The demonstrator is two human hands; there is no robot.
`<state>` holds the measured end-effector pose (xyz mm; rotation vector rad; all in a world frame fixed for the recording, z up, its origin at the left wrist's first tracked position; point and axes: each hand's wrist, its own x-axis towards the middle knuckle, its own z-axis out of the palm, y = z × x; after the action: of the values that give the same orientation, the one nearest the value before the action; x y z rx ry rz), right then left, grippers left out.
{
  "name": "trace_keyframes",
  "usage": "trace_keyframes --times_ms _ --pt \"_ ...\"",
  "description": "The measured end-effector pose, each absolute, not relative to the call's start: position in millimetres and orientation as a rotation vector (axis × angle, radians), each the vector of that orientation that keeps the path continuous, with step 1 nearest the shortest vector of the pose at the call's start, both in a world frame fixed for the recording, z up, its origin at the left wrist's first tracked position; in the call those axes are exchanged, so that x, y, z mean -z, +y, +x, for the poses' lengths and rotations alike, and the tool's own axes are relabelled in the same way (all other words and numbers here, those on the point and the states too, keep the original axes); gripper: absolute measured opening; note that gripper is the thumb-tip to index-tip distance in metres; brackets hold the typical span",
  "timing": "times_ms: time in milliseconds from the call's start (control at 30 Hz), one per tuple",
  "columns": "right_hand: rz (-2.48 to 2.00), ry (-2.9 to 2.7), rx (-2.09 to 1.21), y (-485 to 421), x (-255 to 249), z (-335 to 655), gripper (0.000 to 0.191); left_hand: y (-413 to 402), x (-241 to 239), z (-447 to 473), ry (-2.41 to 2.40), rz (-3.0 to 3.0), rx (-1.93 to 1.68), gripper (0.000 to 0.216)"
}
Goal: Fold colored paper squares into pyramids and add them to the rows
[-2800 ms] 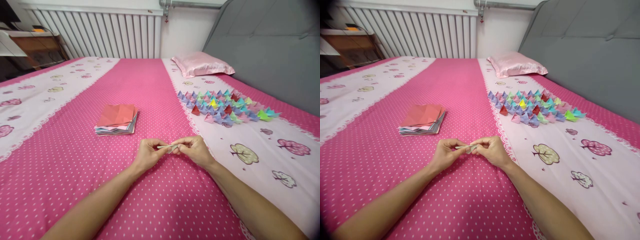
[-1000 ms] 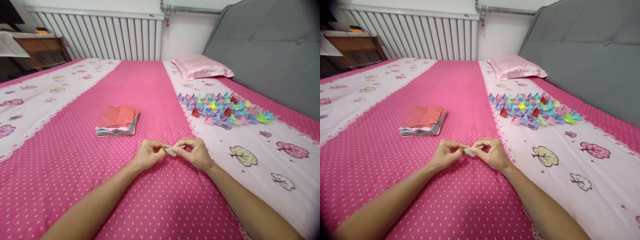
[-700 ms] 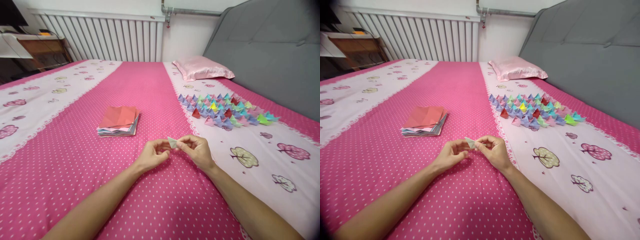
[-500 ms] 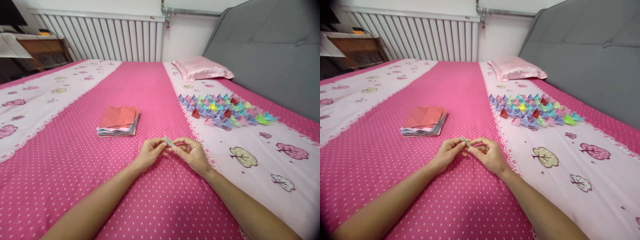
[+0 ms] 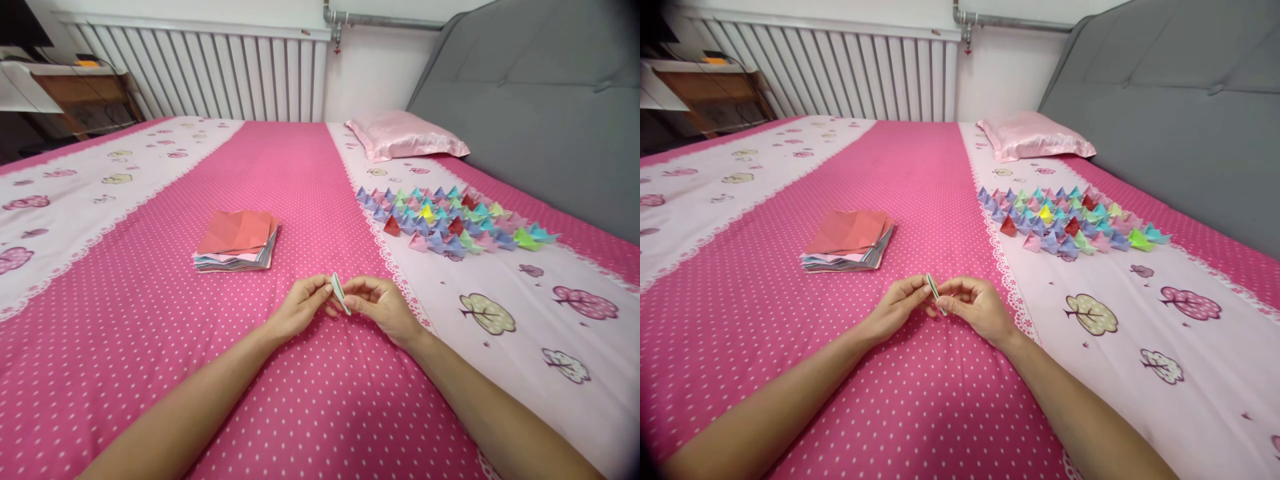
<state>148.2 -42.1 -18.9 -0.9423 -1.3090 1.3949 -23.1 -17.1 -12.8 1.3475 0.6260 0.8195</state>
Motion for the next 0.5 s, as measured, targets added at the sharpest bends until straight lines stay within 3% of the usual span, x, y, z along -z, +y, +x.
trace_keyframes --times_ms 200,367,500 --pt "-0.928 -1.315 -1.436 -42.2 15.4 149.4 0.016 -16.4 15.3 -24.6 0.637 1.403 -0.786 0.029" --pt "-0.953 -1.42 -1.213 -42.0 18.2 149.2 0.009 -17.3 15.0 -25.0 0.697 1.428 -0.74 0.033" --pt "-1.07 -1.568 -1.014 -42.6 21.3 148.1 0.03 -20.6 14.7 -21.5 0.723 1.394 -0.737 0.034"
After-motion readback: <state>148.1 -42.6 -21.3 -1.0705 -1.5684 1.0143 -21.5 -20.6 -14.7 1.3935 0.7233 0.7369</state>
